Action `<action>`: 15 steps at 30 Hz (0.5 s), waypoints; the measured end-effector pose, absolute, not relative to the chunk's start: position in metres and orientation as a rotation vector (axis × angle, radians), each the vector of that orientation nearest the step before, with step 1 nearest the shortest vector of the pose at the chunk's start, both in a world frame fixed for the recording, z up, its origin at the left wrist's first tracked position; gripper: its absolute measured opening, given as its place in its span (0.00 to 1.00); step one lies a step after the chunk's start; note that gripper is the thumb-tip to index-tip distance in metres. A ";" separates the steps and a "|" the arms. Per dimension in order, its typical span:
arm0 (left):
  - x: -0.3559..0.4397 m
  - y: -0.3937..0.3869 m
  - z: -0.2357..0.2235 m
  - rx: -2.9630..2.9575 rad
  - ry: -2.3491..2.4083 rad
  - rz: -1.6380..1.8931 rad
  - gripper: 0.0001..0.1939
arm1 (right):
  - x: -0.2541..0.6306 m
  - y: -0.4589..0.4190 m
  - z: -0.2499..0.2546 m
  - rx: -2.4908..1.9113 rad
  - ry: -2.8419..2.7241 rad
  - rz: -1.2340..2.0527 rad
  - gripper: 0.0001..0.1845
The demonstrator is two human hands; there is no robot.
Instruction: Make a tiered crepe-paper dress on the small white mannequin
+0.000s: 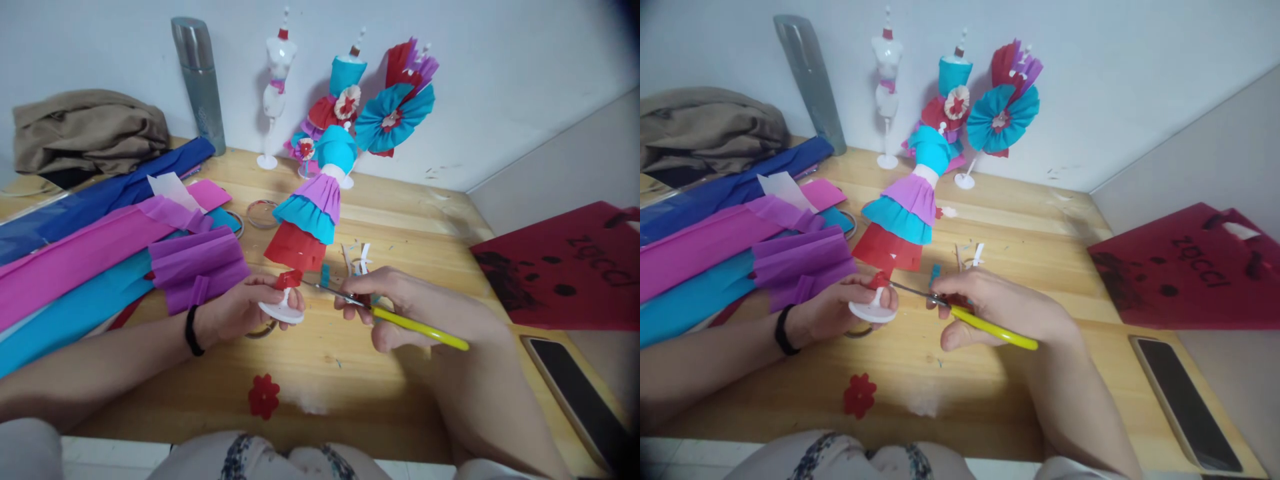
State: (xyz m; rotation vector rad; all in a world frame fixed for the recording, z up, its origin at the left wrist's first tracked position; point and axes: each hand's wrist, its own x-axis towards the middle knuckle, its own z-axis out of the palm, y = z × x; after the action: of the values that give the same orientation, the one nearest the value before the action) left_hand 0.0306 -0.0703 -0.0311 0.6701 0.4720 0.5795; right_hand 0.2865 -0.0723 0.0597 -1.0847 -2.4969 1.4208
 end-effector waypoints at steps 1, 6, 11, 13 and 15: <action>0.030 -0.070 -0.031 0.657 0.444 0.553 0.12 | 0.288 -0.072 0.058 -1.085 -2.479 1.411 0.18; 0.028 -0.068 -0.031 0.560 0.350 0.488 0.11 | 0.297 -0.069 0.056 -1.044 -2.459 1.470 0.17; 0.025 -0.067 -0.033 0.492 0.257 0.483 0.11 | 0.303 -0.066 0.060 -1.103 -2.432 1.528 0.18; 0.023 -0.068 -0.033 0.490 0.232 0.476 0.11 | 0.306 -0.065 0.062 -1.132 -2.379 1.569 0.21; 0.022 -0.068 -0.033 0.497 0.211 0.470 0.11 | 0.309 -0.066 0.064 -1.188 -2.336 1.577 0.23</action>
State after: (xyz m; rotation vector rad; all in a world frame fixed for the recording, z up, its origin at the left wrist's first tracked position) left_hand 0.0223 -0.0678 -0.0328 0.4969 0.2113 0.4695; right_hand 0.3092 -0.0658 0.0643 -1.1884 -2.3358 1.5769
